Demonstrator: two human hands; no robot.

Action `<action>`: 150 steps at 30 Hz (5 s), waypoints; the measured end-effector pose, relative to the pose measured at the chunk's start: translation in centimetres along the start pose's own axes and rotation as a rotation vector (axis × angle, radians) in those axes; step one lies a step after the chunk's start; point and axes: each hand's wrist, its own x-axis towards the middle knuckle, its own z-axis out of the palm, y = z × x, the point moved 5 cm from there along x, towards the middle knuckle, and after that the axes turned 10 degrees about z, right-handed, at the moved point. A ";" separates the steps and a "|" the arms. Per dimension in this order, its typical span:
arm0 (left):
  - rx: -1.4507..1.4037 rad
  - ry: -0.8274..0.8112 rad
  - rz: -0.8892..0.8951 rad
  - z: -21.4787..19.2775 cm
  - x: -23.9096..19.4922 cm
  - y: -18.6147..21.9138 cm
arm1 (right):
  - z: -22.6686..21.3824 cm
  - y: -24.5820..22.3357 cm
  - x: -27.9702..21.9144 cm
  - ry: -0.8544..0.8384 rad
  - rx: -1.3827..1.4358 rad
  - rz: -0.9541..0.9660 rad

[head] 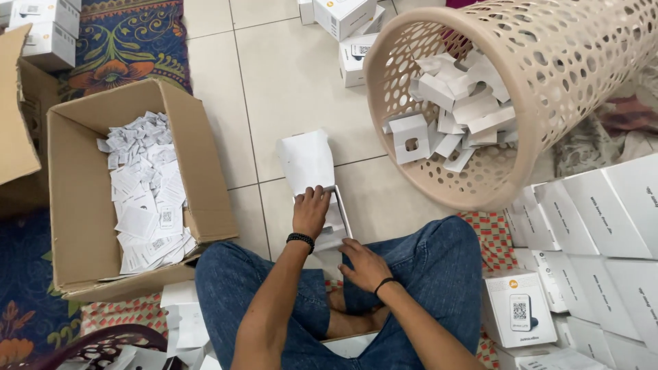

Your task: The person places leaflets and small items into product boxes.

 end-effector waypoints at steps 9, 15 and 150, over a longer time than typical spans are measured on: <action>-0.426 -0.076 -0.322 -8.6 -8.6 -0.1 | -2.7 -4.2 -1.5 0.066 0.130 -0.020; -0.385 0.475 -0.592 -20.7 -22.7 1.3 | -2.7 -14.1 -3.7 0.117 0.299 -0.439; -1.603 0.493 -0.857 0.6 -5.6 -10.0 | -7.2 -1.7 16.1 -0.113 1.099 0.180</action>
